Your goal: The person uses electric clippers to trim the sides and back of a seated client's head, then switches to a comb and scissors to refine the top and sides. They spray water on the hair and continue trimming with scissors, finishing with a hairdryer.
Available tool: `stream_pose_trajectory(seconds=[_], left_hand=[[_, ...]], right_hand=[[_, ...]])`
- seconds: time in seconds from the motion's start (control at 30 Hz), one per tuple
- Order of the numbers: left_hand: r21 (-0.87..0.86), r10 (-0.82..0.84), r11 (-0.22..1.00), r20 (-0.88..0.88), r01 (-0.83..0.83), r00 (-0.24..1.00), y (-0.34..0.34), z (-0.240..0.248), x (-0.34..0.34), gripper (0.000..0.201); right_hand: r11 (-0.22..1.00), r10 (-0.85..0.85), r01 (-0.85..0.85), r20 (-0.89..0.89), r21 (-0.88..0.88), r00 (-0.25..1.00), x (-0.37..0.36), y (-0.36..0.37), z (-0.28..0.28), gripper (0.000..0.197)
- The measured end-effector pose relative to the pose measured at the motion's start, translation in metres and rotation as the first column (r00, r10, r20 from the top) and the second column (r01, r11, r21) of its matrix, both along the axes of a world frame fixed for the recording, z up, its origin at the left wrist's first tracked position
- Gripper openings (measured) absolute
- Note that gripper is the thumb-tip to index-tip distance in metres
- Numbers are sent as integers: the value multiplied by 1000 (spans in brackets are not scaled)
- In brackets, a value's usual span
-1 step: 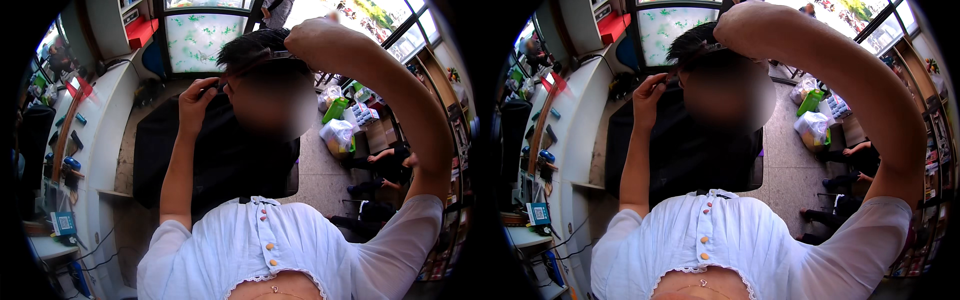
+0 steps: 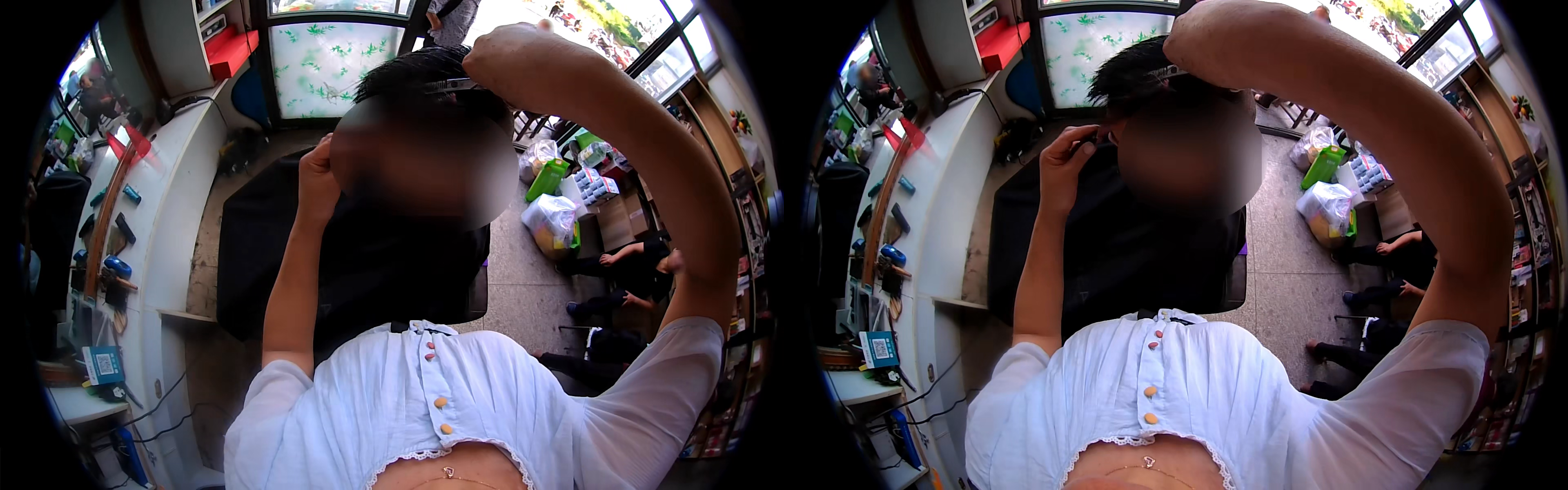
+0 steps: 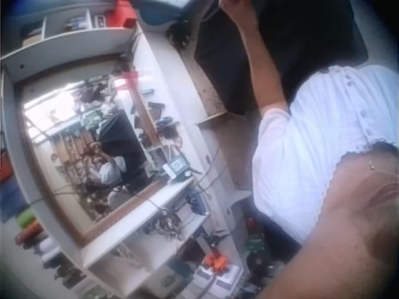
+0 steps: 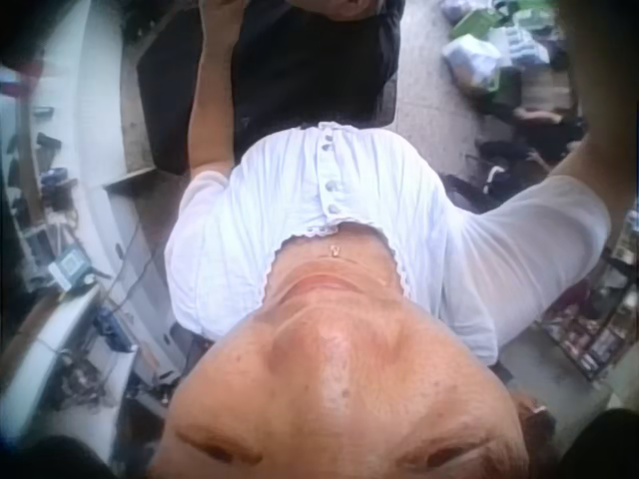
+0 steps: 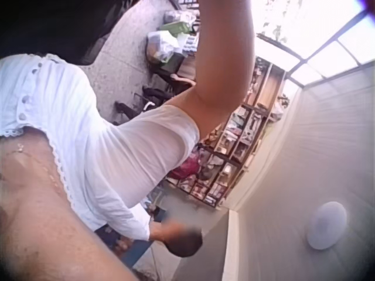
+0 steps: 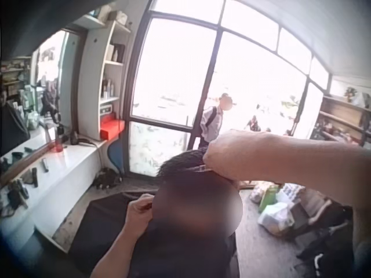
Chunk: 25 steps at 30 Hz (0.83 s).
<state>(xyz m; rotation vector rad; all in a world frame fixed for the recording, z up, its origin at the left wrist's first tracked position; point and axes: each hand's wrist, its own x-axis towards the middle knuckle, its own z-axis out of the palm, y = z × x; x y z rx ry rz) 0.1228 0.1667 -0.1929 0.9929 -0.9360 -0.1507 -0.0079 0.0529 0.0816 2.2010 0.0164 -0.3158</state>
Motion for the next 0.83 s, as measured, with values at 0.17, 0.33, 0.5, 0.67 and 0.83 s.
stream_pose_trajectory(seconds=[0.17, 0.33, 0.5, 0.67, 0.83], left_hand=[[-41, 9, 999, -339, -25, 941, -3, -14, 1, 25], [-83, 7, 996, -344, -38, 939, 1, -1, -8, 24], [6, 9, 1000, 20, -10, 1000, -10, 1, -16, 25], [18, 127, 992, -208, -127, 970, -5, 10, 12, 24], [103, 201, 978, -231, -181, 952, -3, 25, 21, 27]], right_hand=[[982, 102, -104, 15, 156, 995, -12, -24, 20, 14], [987, 112, -104, -55, 122, 992, -2, 6, -4, 15], [991, 63, -50, -105, 127, 992, 12, -9, -5, 18], [971, -147, 197, -307, 138, 940, 10, -3, 43, 30], [928, -200, 308, -417, 209, 887, -5, -17, 34, 43]])
